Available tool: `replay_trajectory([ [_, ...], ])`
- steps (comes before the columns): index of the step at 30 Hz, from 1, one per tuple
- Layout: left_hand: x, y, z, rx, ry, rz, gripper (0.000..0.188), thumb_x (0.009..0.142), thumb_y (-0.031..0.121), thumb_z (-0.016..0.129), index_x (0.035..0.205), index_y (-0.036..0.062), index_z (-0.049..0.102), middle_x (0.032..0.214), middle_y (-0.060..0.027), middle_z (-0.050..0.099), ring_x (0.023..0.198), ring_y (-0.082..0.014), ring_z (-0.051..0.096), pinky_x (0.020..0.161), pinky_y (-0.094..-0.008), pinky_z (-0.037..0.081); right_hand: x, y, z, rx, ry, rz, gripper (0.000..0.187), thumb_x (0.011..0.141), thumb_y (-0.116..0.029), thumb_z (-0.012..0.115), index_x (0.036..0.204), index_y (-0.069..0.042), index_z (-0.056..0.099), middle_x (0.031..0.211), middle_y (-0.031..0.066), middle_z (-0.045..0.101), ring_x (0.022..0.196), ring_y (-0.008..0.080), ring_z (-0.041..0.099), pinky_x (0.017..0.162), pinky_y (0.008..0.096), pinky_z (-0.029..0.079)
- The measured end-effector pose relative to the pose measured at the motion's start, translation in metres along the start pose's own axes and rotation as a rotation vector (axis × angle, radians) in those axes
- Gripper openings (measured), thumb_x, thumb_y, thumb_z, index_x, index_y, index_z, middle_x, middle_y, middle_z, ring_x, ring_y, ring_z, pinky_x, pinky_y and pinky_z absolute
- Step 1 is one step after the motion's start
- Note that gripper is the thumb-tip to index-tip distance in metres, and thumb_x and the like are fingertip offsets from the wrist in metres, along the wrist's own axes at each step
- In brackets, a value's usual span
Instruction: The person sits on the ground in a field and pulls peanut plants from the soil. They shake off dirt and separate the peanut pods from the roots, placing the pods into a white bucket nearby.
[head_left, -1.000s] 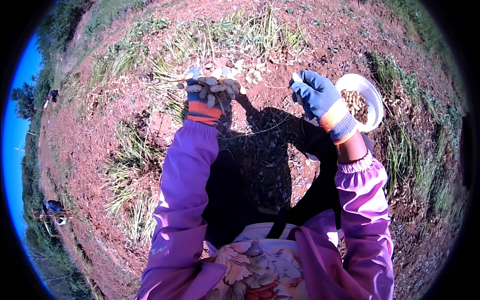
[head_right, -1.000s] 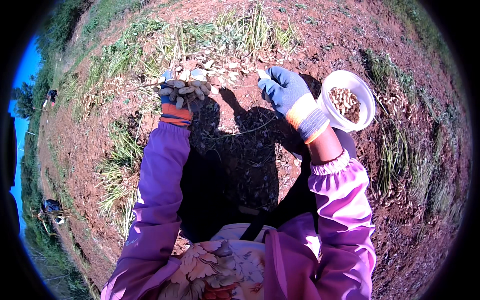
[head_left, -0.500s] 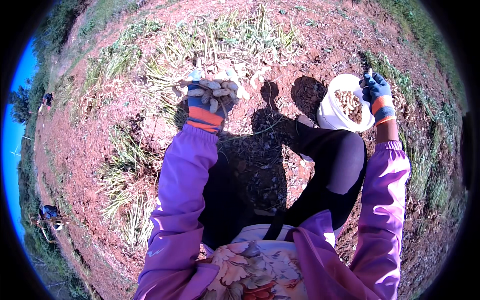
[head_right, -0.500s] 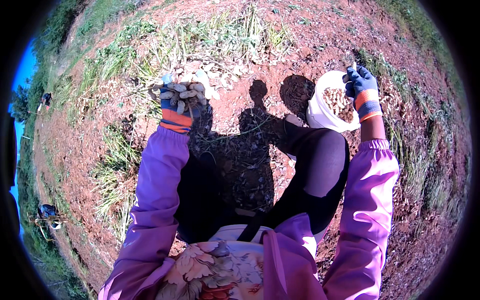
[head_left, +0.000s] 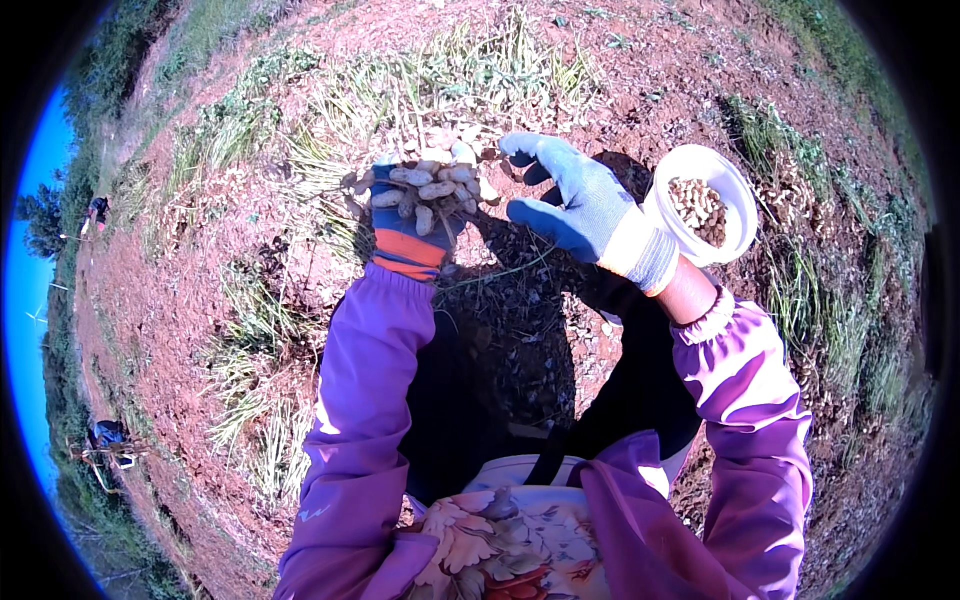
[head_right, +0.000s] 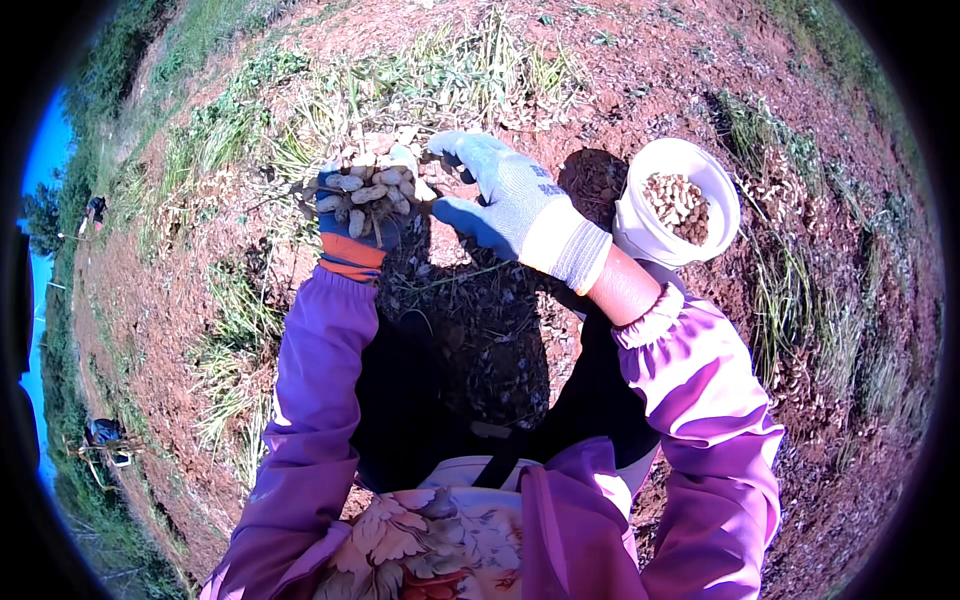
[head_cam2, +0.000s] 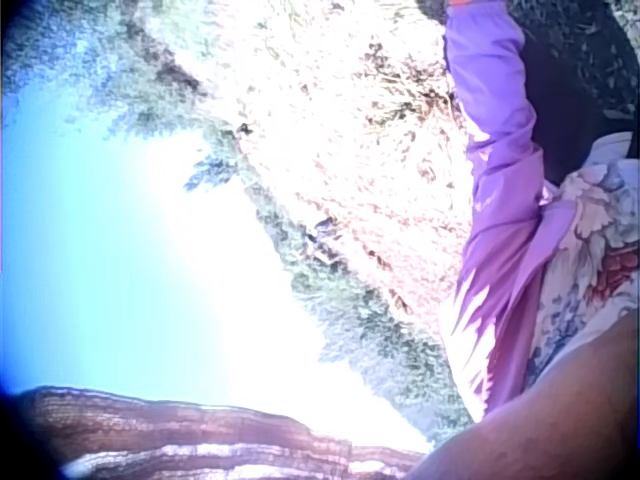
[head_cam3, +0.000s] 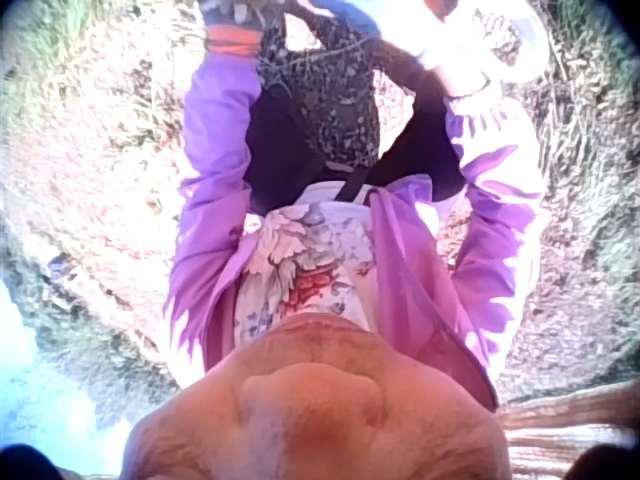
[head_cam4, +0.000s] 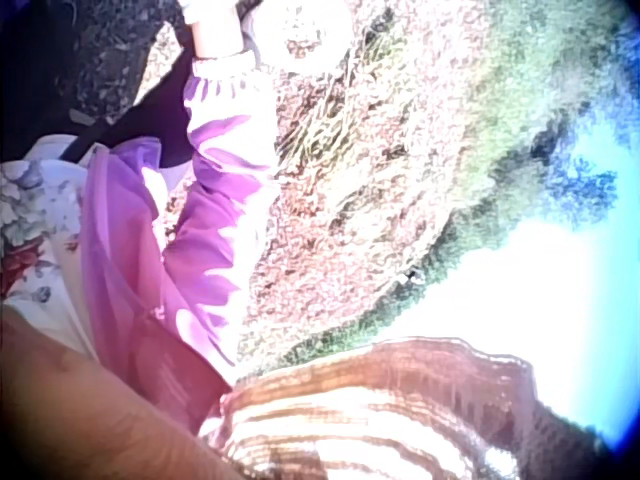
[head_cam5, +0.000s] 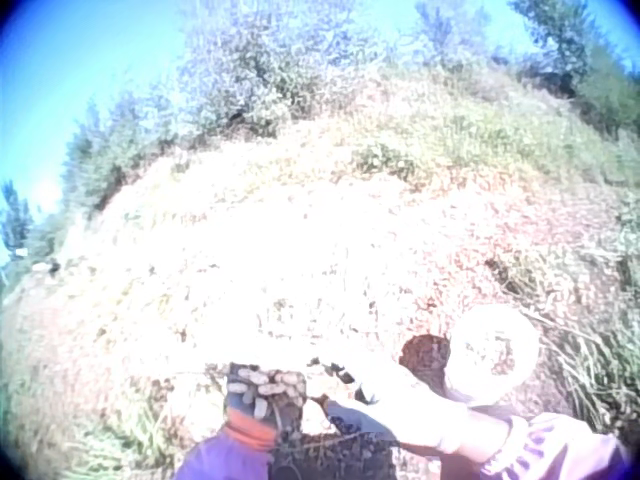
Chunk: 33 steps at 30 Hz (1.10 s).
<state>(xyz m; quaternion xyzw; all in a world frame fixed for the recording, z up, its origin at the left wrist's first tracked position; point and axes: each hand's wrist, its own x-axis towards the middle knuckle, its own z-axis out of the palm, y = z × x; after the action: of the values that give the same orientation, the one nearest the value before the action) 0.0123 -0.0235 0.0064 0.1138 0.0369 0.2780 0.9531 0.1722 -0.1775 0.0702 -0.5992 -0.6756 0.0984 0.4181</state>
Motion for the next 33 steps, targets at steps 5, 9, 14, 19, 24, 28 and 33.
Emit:
replay_trajectory([
  [5, 0.003, -0.017, 0.017, 0.027, -0.101, 0.065, 0.023, 0.083, 0.031, 0.047, 0.07, 0.0124, 0.051, 0.071, -0.003, 0.046, 0.059, -0.0129, 0.043, 0.069, -0.0318, 0.042, 0.019, 0.006, 0.03, 0.045, 0.048, -0.139, 0.051, 0.07, -0.016, 0.067, 0.115, -0.004, 0.045, 0.104, 0.0173, 0.052, 0.095, 0.0307, 0.053, 0.078, 0.0362, 0.045],
  [9, 0.009, -0.02, 0.011, -0.099, -0.112, 0.06, 0.018, 0.083, 0.027, 0.047, 0.071, 0.015, 0.05, 0.071, -0.0027, 0.046, 0.059, -0.015, 0.043, 0.072, -0.0389, 0.044, 0.031, 0.003, 0.027, 0.205, 0.029, -0.092, 0.034, 0.07, -0.013, 0.062, 0.101, -0.003, 0.054, 0.088, 0.0187, 0.058, 0.08, 0.0303, 0.059, 0.068, 0.0352, 0.048],
  [14, 0.019, -0.024, 0.017, 0.005, -0.101, 0.044, 0.017, 0.085, 0.026, 0.046, 0.075, 0.0127, 0.052, 0.072, -0.002, 0.046, 0.058, -0.0154, 0.042, 0.072, -0.0346, 0.044, 0.033, 0.011, 0.018, 0.248, -0.122, 0.073, 0.048, 0.066, -0.005, 0.059, 0.113, -0.004, 0.047, 0.099, 0.0163, 0.05, 0.091, 0.0321, 0.051, 0.079, 0.0359, 0.043],
  [19, 0.018, -0.035, 0.033, -0.044, -0.07, 0.037, 0.024, 0.086, 0.026, 0.045, 0.084, 0.0034, 0.052, 0.074, -0.0072, 0.047, 0.059, -0.0142, 0.042, 0.066, -0.028, 0.043, 0.026, 0.02, 0.021, 0.183, 0.054, -0.057, 0.042, 0.067, -0.005, 0.055, 0.109, -0.001, 0.047, 0.095, 0.018, 0.05, 0.09, 0.0331, 0.051, 0.077, 0.0359, 0.042],
  [24, 0.026, -0.037, 0.026, 0.038, -0.092, 0.116, 0.016, 0.082, 0.015, 0.042, 0.082, 0.003, 0.053, 0.079, -0.0103, 0.049, 0.056, -0.011, 0.044, 0.069, -0.0253, 0.042, 0.034, 0.026, 0.014, 0.208, 0.065, -0.046, 0.034, 0.068, -0.006, 0.054, 0.102, 0.001, 0.051, 0.09, 0.0207, 0.052, 0.084, 0.0366, 0.053, 0.072, 0.0382, 0.044],
  [28, 0.03, -0.038, 0.014, 0.155, -0.004, 0.24, 0.019, 0.084, 0.014, 0.039, 0.083, 0.0038, 0.056, 0.078, -0.0104, 0.052, 0.054, -0.0109, 0.045, 0.071, -0.0252, 0.043, 0.036, 0.039, 0.018, 0.277, 0.062, -0.081, 0.032, 0.07, -0.006, 0.053, 0.1, 0.002, 0.051, 0.089, 0.0206, 0.052, 0.085, 0.0357, 0.053, 0.073, 0.0377, 0.043],
  [33, 0.04, -0.038, 0.012, 0.202, -0.009, 0.228, 0.015, 0.081, 0.009, 0.042, 0.081, 0.0021, 0.055, 0.077, -0.0122, 0.055, 0.056, -0.0139, 0.045, 0.064, -0.0249, 0.045, 0.033, 0.047, 0.018, 0.366, 0.06, -0.027, 0.027, 0.078, -0.006, 0.05, 0.104, 0.001, 0.049, 0.089, 0.014, 0.054, 0.081, 0.0241, 0.055, 0.07, 0.0307, 0.044],
])
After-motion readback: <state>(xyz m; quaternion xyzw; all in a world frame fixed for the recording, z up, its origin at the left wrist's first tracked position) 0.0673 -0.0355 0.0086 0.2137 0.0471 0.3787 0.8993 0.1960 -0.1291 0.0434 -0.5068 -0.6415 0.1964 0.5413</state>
